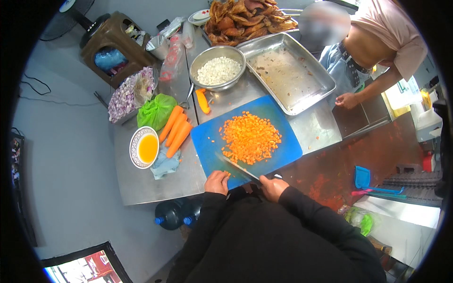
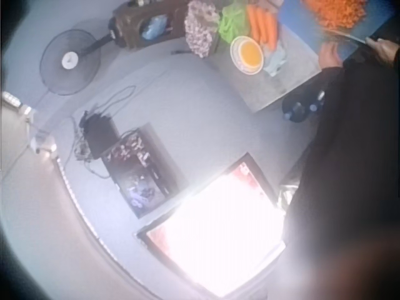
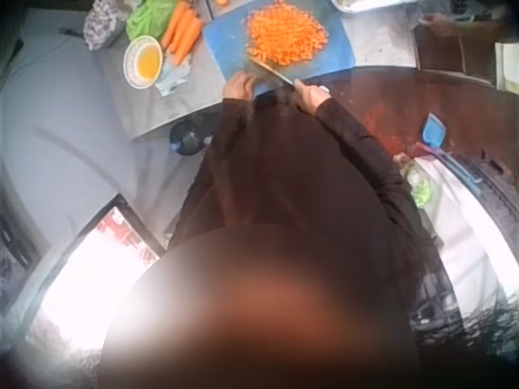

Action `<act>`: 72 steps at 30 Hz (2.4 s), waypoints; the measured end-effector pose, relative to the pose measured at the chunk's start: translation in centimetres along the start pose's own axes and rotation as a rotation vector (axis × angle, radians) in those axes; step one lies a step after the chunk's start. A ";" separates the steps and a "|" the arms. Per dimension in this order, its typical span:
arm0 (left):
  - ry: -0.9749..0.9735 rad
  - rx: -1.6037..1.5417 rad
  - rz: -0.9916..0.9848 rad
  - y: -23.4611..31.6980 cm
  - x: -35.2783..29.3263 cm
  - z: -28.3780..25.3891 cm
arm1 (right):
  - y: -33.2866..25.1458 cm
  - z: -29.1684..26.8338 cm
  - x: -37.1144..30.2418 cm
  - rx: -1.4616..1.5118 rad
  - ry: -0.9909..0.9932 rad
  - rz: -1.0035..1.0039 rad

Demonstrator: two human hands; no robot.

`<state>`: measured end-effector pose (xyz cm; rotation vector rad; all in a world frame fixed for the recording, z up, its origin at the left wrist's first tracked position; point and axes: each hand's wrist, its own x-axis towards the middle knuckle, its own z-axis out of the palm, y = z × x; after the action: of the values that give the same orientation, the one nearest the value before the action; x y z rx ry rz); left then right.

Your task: The person dices carrots on a blue cutting board using a knife. The diced pieces accumulate on the board as the person continues to chop multiple carrots.

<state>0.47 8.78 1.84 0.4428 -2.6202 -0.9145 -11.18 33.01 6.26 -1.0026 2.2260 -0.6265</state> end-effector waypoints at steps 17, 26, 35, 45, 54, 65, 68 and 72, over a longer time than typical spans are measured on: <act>-0.071 0.022 -0.084 -0.3 0.7 0.0 | -0.6 -0.5 0.8 -0.096 -0.158 0.022; 0.272 -0.031 -0.326 -6.7 4.2 -3.6 | -0.7 -1.1 0.8 -0.024 -0.057 -0.047; 0.243 0.461 -0.196 -14.2 9.7 -7.8 | -0.7 -3.2 1.6 -0.090 0.062 0.076; -0.025 0.401 -0.372 -16.1 11.2 -7.0 | -0.6 -1.5 3.1 -0.081 0.197 0.174; -0.023 -0.109 -0.744 -13.8 6.8 -4.4 | -0.3 1.3 2.5 0.008 0.149 0.033; 0.260 0.174 -0.099 -6.2 9.4 -1.0 | 7.1 -3.6 2.2 0.052 0.626 0.175; 0.150 0.256 -0.144 -3.3 12.1 3.4 | 9.6 -4.4 2.2 -0.093 0.666 0.167; 0.012 0.098 -0.121 -0.7 13.7 7.9 | 10.3 -3.7 1.9 -0.276 0.507 0.217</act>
<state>-14.88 7.18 -1.69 0.6356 -2.6599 -0.8196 -19.80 38.31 1.74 -0.7692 2.8844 -0.5260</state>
